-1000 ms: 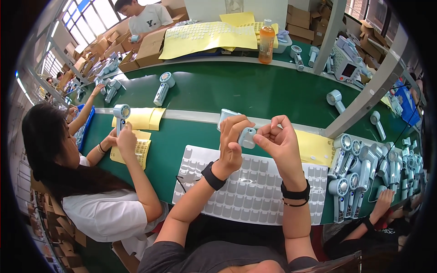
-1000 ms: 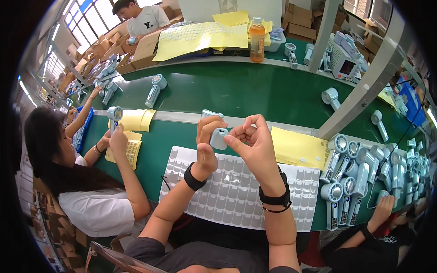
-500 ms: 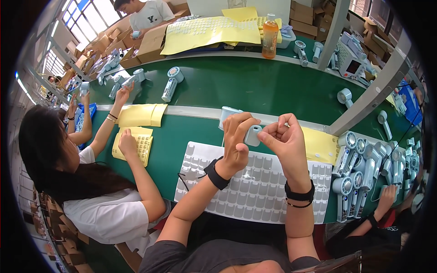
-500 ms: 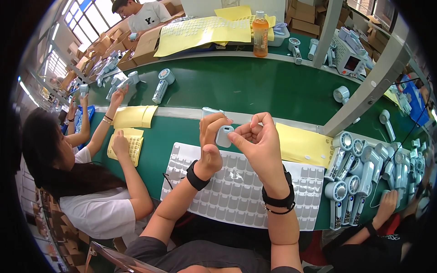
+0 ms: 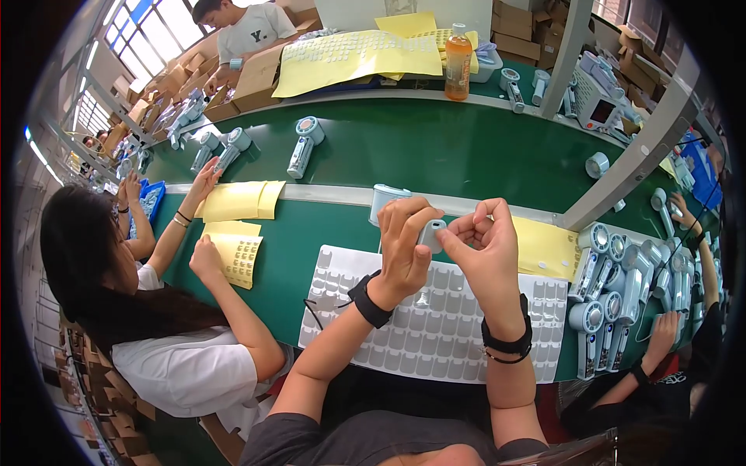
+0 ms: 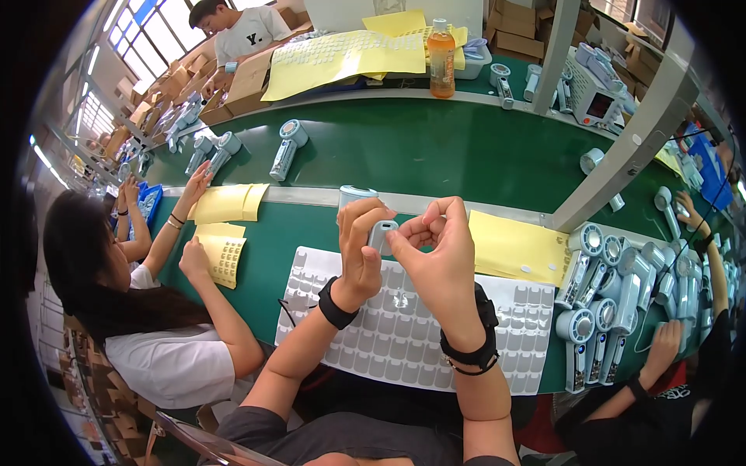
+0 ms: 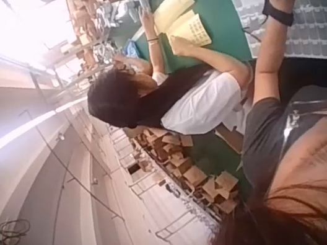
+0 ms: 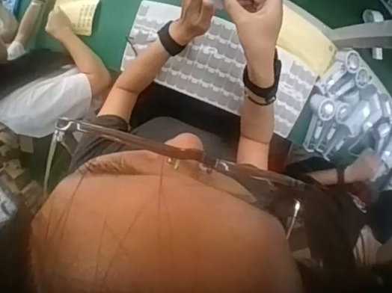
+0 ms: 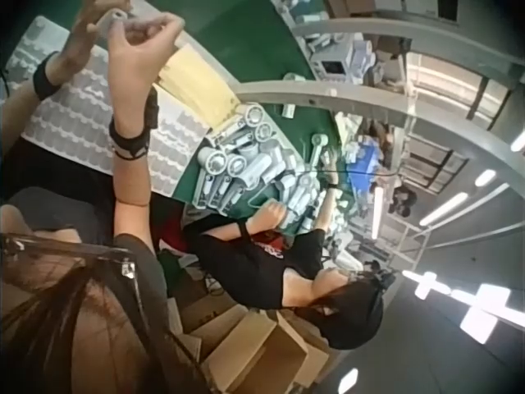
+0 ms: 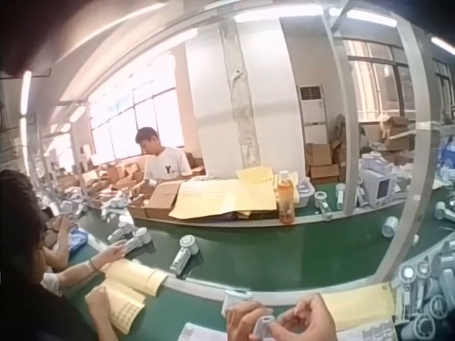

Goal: The person picks up a handheld fan, peels a sticker from a sheet, and presses it onto the base of the fan. This process is repeated for several fans, which are then placed back onto the conveyor belt.

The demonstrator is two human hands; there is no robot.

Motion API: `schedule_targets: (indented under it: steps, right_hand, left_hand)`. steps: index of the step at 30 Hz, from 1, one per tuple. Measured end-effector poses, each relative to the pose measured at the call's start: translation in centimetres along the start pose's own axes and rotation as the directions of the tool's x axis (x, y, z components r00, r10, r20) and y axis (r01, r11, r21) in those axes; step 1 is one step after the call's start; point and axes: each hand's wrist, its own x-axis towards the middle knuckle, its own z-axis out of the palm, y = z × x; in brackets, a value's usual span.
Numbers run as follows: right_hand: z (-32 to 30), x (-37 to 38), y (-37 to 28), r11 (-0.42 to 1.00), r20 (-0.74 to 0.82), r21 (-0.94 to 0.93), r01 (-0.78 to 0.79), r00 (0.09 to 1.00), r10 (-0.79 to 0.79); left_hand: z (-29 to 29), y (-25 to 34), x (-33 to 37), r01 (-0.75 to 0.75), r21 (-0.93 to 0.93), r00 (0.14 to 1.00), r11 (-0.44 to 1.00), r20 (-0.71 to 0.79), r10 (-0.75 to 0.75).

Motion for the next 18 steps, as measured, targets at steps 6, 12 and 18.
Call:
schedule_targets:
  steps: [6,12,18]
  right_hand:
    - [0.6,-0.8,-0.7,0.976,-0.066,-0.213,0.048,0.996,-0.063]
    - [-0.9,0.0,-0.1,0.81,0.007,-0.558,0.18,0.977,-0.212]
    - [-2.8,3.4,4.2,0.899,0.177,0.313,-0.306,0.949,0.261]
  left_hand:
    - [-0.5,0.4,-0.1,-0.026,0.002,0.999,1.0,0.019,0.025]
    - [-0.2,0.0,-0.2,0.101,-0.13,0.995,0.986,0.039,-0.096]
    - [0.0,-2.5,3.1,-0.009,-0.075,0.983,0.997,0.183,0.023]
